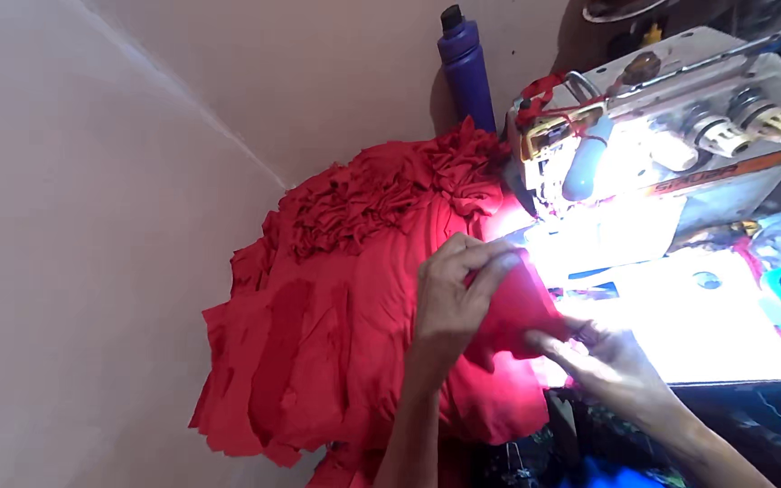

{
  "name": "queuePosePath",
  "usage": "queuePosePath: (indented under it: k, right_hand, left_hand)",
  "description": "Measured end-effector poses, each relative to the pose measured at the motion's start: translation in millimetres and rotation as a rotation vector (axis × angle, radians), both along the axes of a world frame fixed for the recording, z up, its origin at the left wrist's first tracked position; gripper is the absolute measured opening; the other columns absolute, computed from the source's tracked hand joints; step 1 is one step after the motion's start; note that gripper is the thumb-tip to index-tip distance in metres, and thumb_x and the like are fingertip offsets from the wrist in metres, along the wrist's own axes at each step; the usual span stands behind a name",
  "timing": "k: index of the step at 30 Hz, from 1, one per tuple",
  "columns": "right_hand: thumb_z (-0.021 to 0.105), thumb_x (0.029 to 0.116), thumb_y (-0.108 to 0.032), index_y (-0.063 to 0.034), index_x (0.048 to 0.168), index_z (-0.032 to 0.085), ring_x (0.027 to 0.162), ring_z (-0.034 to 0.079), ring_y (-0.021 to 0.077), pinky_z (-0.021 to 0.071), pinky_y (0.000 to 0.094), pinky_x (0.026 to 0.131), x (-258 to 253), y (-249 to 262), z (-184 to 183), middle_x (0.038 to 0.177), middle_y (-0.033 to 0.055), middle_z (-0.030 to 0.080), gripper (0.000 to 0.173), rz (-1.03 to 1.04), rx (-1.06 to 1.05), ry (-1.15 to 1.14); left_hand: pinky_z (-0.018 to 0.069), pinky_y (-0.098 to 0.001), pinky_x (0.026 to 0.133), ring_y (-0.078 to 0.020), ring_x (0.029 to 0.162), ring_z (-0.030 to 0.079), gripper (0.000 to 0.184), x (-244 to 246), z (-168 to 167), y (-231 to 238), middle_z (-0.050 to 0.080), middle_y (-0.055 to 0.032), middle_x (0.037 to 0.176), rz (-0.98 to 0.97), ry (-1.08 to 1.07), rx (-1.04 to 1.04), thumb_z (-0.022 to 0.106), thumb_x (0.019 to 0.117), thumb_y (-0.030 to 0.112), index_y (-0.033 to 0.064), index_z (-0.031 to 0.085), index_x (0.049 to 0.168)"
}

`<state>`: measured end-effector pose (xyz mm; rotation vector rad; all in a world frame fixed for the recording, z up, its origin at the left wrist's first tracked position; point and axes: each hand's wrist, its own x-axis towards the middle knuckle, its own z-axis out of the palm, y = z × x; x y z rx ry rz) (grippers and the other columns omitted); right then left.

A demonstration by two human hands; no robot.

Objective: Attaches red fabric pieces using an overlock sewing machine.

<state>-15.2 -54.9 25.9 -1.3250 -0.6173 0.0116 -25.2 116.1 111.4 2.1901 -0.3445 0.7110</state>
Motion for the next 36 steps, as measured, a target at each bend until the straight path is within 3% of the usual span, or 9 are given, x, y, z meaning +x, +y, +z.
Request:
queuePosePath:
  k: [5,10,16,20,24,30,33,34,36]
  right_hand:
    - [0.07,0.0914,-0.012,-0.0086,0.089,0.071,0.065,0.058,-0.0077,0.0497,0.0123,0.062,36,-3,-16,0.071,-0.0114,0.063,0.004,-0.218,-0.185,0.222]
    - [0.068,0.0936,-0.017,-0.0021,0.105,0.067,0.07,0.064,-0.0037,0.0567,0.0156,0.067,34,-2,-29,0.08,-0.0056,0.067,0.019,-0.265,-0.15,0.176]
    - [0.066,0.0919,-0.016,0.0047,0.1,0.074,0.095,0.064,-0.0065,0.052,0.0093,0.083,2,-7,-41,0.102,0.006,0.072,0.024,-0.411,-0.143,-0.011]
    - [0.067,0.0919,-0.016,0.0027,0.099,0.075,0.106,0.065,-0.0015,0.0521,0.0121,0.092,0,-12,-45,0.11,0.0088,0.072,0.021,-0.472,-0.111,-0.034]
    - [0.069,0.0903,-0.016,0.008,0.107,0.068,0.075,0.058,-0.012,0.0488,0.0062,0.071,18,-9,-37,0.082,-0.0023,0.067,0.029,-0.534,-0.149,-0.022]
    - [0.062,0.0965,-0.008,0.0074,0.111,0.069,0.071,0.068,-0.0059,0.0588,0.012,0.067,43,-1,-32,0.087,-0.0015,0.074,0.022,-0.477,-0.082,-0.001]
    - [0.059,0.0995,-0.012,0.0047,0.115,0.071,0.069,0.067,-0.0054,0.0575,0.0126,0.065,59,0,-29,0.085,0.0001,0.074,0.026,-0.479,-0.159,-0.064]
    - [0.058,0.0993,-0.014,0.0033,0.112,0.073,0.068,0.066,-0.006,0.0561,0.012,0.064,62,0,-28,0.082,-0.0005,0.073,0.026,-0.496,-0.186,-0.077]
    - [0.058,0.0988,-0.013,0.0024,0.114,0.072,0.064,0.064,-0.0056,0.0553,0.012,0.062,61,-1,-26,0.077,-0.0013,0.071,0.026,-0.495,-0.221,-0.063]
  left_hand:
    - [0.0558,-0.0325,0.075,-0.016,0.083,0.068,0.017,65,-42,-10,0.072,-0.0112,0.098,0.039,0.004,0.003,0.074,0.0882,0.0,0.0017,0.074,0.105]
    - [0.0526,-0.0439,0.076,-0.0251,0.089,0.064,0.017,73,-58,-32,0.065,-0.0125,0.099,0.264,0.019,0.165,0.074,0.091,0.01,0.0047,0.068,0.106]
    - [0.0495,-0.0466,0.084,-0.0303,0.089,0.069,0.013,41,-84,-69,0.073,-0.0121,0.088,0.482,-0.178,0.413,0.073,0.0862,0.018,0.0066,0.078,0.086]
    - [0.0479,-0.0439,0.098,-0.0271,0.098,0.071,0.019,31,-92,-82,0.077,-0.0081,0.1,0.516,-0.135,0.427,0.069,0.0887,0.014,0.0108,0.082,0.101]
    - [0.0481,-0.045,0.103,-0.0272,0.115,0.067,0.03,44,-86,-79,0.074,-0.009,0.12,0.473,-0.008,0.317,0.067,0.0935,0.017,0.0095,0.076,0.121]
    - [0.0475,-0.0467,0.103,-0.0297,0.119,0.064,0.028,57,-70,-67,0.07,-0.0141,0.123,0.392,0.15,0.27,0.063,0.0963,0.017,0.0063,0.073,0.121]
    - [0.0385,-0.0551,0.111,-0.0349,0.13,0.056,0.044,72,-56,-48,0.062,-0.0192,0.136,0.289,0.319,0.292,0.066,0.0958,0.02,0.0031,0.063,0.136]
    - [0.0419,-0.0552,0.107,-0.0344,0.127,0.058,0.05,77,-50,-42,0.064,-0.0183,0.134,0.297,0.381,0.288,0.07,0.0946,0.023,0.0054,0.059,0.14]
    - [0.0543,-0.0553,0.078,-0.0364,0.096,0.068,0.042,93,-43,-30,0.069,-0.0184,0.106,0.33,0.41,0.274,0.074,0.0939,0.024,0.0092,0.059,0.13]
